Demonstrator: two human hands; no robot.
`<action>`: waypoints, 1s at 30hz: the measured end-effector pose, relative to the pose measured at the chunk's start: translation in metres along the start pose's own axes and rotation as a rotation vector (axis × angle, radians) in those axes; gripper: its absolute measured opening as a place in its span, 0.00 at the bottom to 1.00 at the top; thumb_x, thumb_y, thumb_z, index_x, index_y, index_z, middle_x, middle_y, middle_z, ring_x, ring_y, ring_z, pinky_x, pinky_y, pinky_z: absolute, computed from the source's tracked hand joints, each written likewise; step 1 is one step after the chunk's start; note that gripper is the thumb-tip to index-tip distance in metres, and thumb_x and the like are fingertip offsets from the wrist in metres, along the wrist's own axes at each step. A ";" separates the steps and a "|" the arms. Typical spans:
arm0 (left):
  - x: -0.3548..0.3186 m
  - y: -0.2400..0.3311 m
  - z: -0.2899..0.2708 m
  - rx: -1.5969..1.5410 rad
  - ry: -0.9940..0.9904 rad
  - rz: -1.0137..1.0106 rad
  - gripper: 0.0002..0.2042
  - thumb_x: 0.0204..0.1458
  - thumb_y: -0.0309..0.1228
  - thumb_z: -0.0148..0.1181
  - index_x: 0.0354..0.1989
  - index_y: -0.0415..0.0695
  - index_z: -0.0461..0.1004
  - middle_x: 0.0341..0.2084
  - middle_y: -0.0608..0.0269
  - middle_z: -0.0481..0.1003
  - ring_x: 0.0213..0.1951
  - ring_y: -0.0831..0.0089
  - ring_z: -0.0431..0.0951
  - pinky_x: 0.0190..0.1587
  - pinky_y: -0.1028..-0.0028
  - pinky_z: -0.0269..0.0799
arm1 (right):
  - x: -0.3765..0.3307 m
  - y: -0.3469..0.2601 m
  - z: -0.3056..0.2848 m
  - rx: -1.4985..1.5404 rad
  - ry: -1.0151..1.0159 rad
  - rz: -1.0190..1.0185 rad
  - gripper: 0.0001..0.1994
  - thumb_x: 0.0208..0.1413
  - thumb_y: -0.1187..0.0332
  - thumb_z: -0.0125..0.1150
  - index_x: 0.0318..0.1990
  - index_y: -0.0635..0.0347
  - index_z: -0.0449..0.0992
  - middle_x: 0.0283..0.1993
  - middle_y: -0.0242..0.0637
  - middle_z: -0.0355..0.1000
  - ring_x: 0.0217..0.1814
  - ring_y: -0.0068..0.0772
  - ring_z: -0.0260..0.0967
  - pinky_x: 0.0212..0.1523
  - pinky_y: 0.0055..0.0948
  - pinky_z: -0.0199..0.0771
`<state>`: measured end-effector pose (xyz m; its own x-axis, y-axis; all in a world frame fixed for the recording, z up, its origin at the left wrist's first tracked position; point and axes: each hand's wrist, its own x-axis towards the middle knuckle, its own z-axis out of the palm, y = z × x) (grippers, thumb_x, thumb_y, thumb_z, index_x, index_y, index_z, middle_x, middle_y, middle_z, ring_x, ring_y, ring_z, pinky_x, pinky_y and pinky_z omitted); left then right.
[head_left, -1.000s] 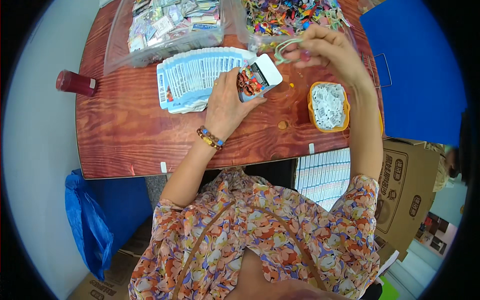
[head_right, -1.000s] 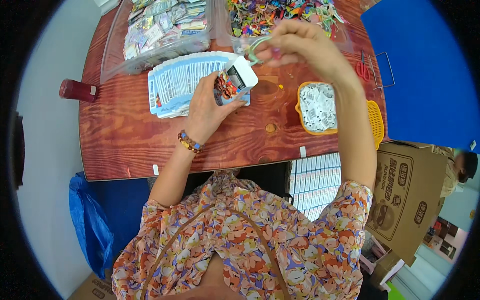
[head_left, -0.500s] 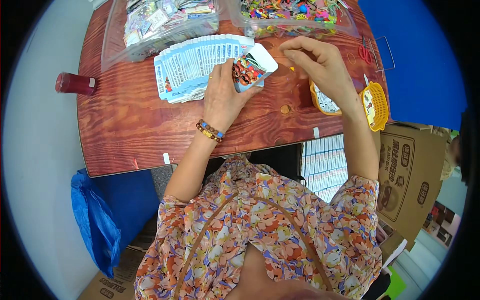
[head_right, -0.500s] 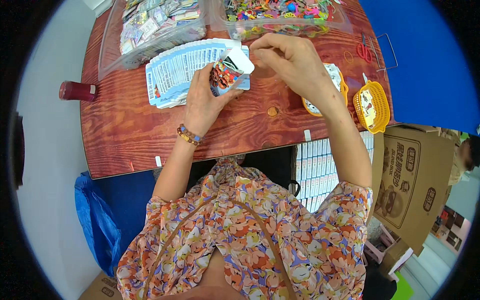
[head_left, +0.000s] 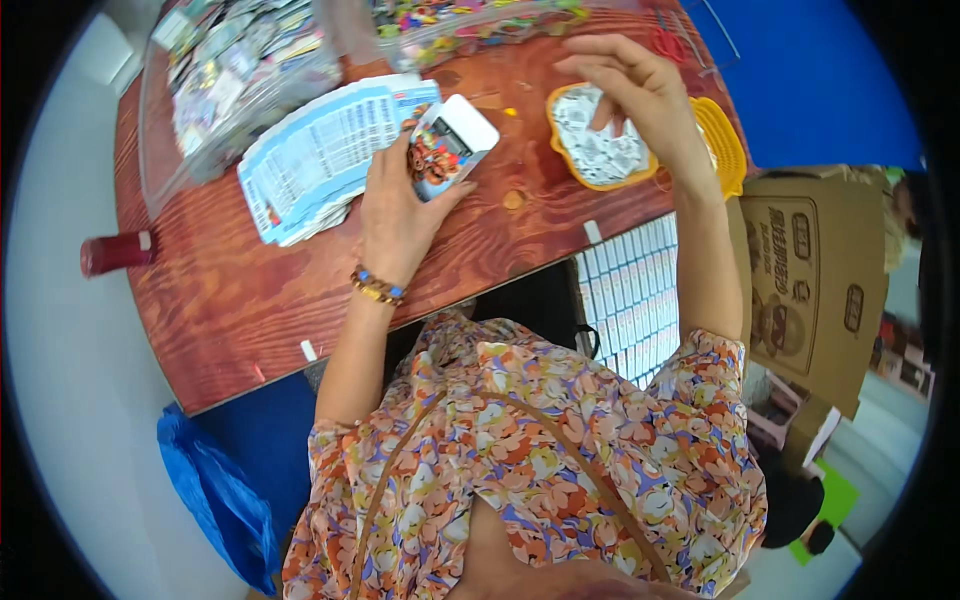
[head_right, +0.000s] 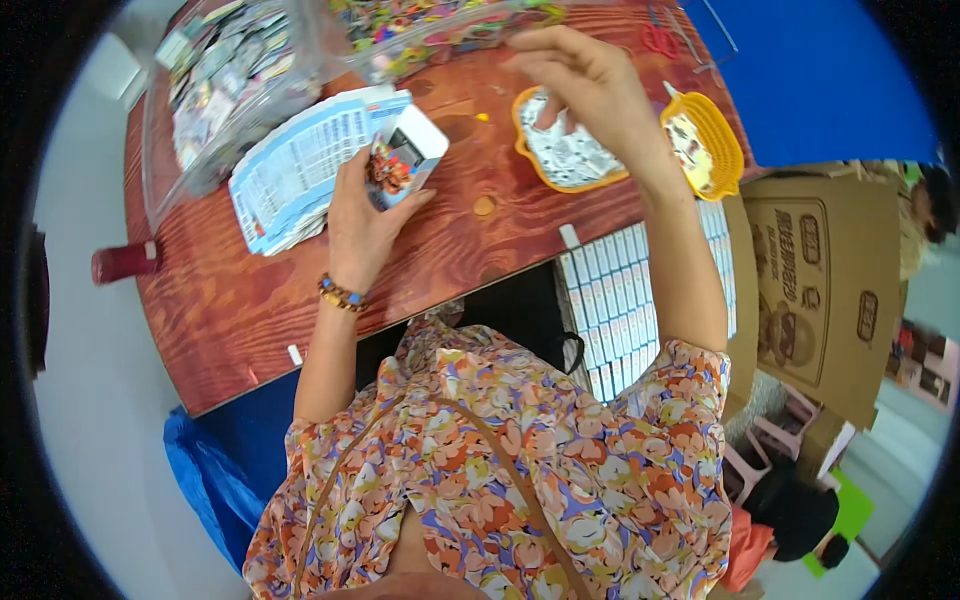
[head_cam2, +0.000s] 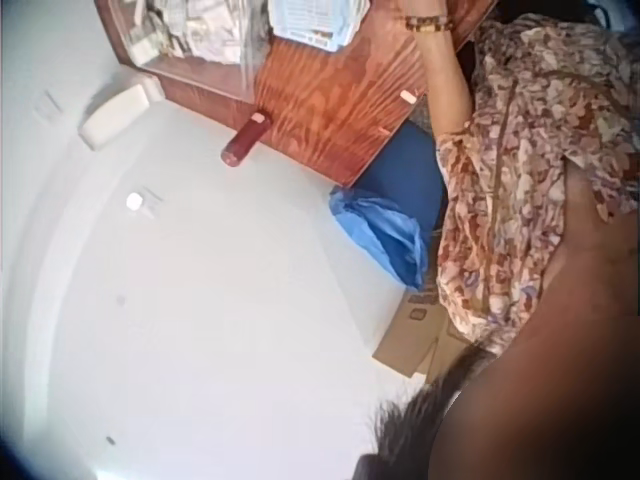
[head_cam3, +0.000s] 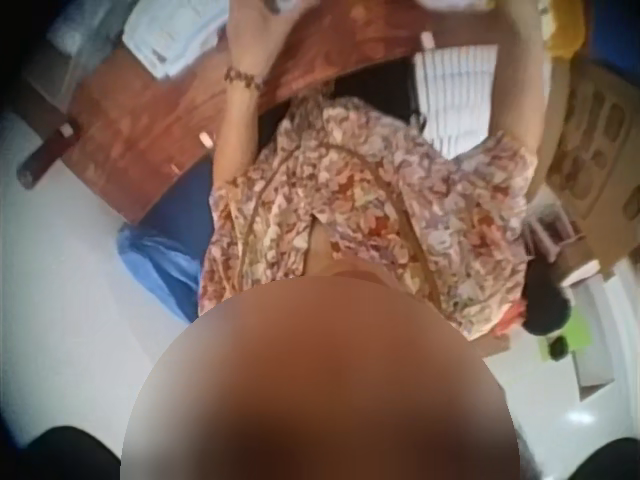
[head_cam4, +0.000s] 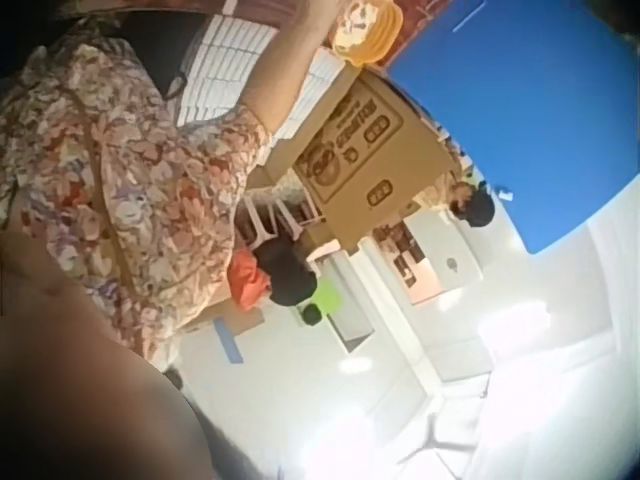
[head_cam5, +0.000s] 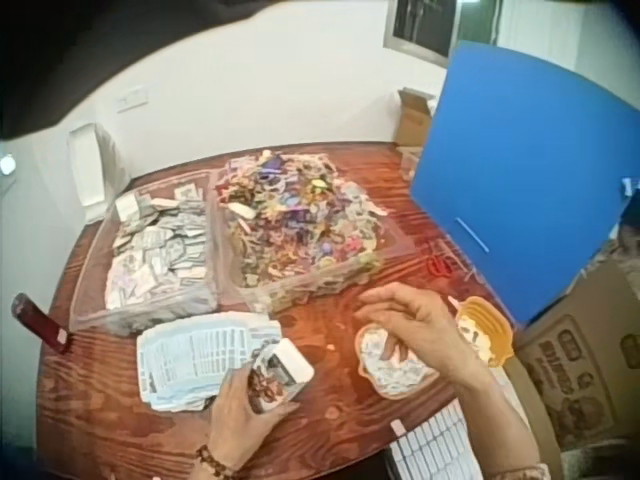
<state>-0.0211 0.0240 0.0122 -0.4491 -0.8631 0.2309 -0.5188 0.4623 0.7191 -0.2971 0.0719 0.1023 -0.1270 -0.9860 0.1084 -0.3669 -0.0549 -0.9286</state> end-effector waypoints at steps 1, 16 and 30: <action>-0.001 0.001 0.002 -0.085 -0.014 -0.018 0.39 0.38 0.42 0.76 0.57 0.35 0.66 0.45 0.47 0.72 0.47 0.52 0.73 0.51 0.61 0.70 | -0.005 0.006 -0.016 -0.148 0.037 0.031 0.11 0.64 0.67 0.55 0.49 0.60 0.77 0.41 0.31 0.79 0.24 0.13 0.70 0.21 0.14 0.65; -0.015 0.019 0.031 -0.058 -0.125 0.114 0.40 0.36 0.43 0.77 0.56 0.35 0.65 0.42 0.48 0.72 0.45 0.52 0.74 0.48 0.60 0.72 | -0.034 0.076 -0.012 -0.675 -0.062 0.182 0.10 0.55 0.65 0.62 0.37 0.64 0.76 0.28 0.37 0.73 0.31 0.32 0.73 0.32 0.31 0.70; -0.010 0.026 0.037 -0.057 -0.154 0.143 0.40 0.36 0.43 0.77 0.56 0.35 0.66 0.39 0.49 0.72 0.43 0.54 0.74 0.45 0.61 0.73 | -0.042 0.077 -0.043 -0.184 0.051 0.475 0.10 0.58 0.68 0.61 0.42 0.67 0.80 0.26 0.31 0.74 0.21 0.12 0.65 0.21 0.17 0.60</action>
<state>-0.0569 0.0524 0.0047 -0.6236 -0.7462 0.2333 -0.4015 0.5617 0.7234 -0.3601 0.1160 0.0414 -0.3625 -0.8861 -0.2889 -0.4131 0.4306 -0.8025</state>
